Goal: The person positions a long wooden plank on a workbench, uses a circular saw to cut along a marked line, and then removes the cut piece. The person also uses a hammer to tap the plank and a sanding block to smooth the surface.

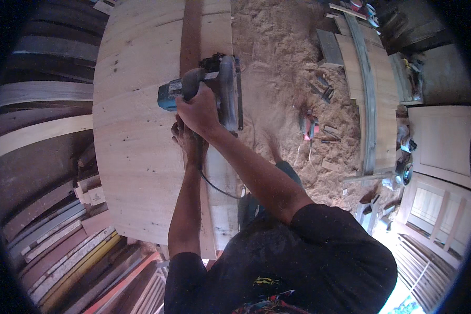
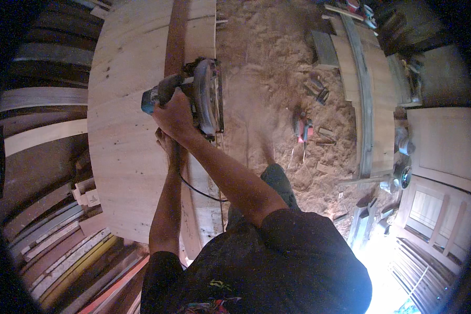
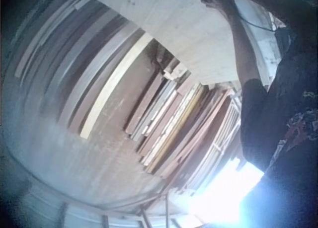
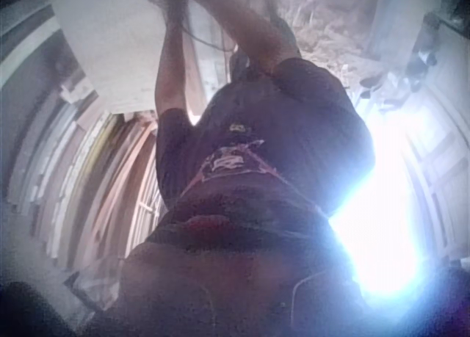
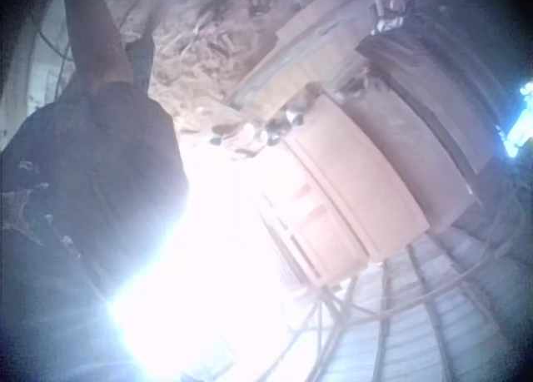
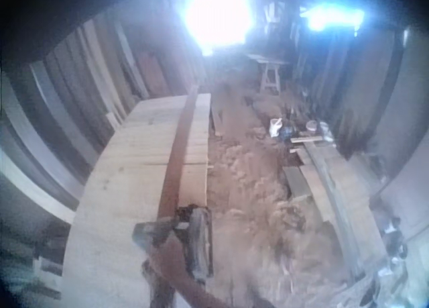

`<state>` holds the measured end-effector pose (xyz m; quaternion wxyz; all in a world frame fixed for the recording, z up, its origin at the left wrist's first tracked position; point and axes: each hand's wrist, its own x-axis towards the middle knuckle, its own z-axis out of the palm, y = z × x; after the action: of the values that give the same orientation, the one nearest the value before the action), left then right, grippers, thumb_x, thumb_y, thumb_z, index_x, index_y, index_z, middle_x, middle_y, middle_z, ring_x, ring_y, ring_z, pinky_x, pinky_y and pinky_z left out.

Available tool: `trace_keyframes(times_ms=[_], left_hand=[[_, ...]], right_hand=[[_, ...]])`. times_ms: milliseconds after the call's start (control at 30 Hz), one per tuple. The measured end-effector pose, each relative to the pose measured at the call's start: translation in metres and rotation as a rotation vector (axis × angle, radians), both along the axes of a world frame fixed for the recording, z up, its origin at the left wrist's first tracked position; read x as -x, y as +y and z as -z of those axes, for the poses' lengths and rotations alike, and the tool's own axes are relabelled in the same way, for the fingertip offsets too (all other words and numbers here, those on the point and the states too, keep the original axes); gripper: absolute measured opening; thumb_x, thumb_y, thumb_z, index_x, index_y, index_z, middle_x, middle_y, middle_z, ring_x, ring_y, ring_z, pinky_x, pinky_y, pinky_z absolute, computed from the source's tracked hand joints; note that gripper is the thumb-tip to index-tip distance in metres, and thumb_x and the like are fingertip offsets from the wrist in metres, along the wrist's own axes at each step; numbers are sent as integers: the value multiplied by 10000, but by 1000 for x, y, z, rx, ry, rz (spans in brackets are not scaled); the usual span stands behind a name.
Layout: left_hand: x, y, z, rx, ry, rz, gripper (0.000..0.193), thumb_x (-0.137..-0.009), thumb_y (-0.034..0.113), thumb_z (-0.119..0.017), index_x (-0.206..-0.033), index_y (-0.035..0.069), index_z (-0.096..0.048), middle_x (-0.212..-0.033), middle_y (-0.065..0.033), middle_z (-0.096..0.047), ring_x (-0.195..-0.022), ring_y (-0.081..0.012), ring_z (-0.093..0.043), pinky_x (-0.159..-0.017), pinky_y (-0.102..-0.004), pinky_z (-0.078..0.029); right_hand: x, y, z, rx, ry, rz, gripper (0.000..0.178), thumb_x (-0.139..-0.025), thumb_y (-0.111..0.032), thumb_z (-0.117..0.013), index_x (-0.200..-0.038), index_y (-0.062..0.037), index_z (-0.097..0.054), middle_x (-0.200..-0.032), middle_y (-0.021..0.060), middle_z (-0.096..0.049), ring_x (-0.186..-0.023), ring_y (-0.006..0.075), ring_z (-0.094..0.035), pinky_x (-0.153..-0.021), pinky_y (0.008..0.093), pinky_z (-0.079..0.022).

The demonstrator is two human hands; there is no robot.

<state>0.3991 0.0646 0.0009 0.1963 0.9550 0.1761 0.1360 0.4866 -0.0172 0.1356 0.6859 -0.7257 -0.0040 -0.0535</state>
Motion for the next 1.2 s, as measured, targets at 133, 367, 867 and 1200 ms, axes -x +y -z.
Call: trace_keyframes(times_ms=[133, 367, 867, 1200], left_hand=[[-6, 3, 1, -34, -20, 17, 820, -728, 322, -805, -1442, 123, -455, -1525, -104, -426, -1273, -366, -399, -967, -552, -333], [-20, 5, -3, 8, -33, 10, 817, -718, 321, -819, -1425, 108, -469, -1485, -101, -458, -1264, -364, -393, -957, -559, -335], [-52, 4, -7, 64, -78, -31, 708, -754, 343, -803, -1355, 94, -526, -1417, -99, -511, -1265, -367, -398, -974, -549, -322], [-67, 5, -20, 87, -48, 63, 732, -761, 283, -793, -1391, 79, -482, -1425, -113, -482, -1283, -353, -382, -1020, -514, -300]], right_hand=[[-7, -2, -7, -62, 11, -35, 203, -801, -56, -693, -915, 75, -588, -699, 198, -671, -686, 300, -727, -615, 394, -549], [-20, -6, -26, 49, 96, -39, 276, -781, -127, -715, -909, 83, -589, -805, 277, -671, -847, 440, -699, -750, 456, -543], [-50, -5, -29, -1, 163, -80, 278, -783, -98, -711, -947, 95, -595, -820, 268, -691, -862, 398, -725, -761, 420, -556], [-72, 1, -17, 23, 63, -12, 295, -774, -98, -721, -940, 106, -587, -805, 270, -692, -862, 382, -734, -757, 419, -560]])
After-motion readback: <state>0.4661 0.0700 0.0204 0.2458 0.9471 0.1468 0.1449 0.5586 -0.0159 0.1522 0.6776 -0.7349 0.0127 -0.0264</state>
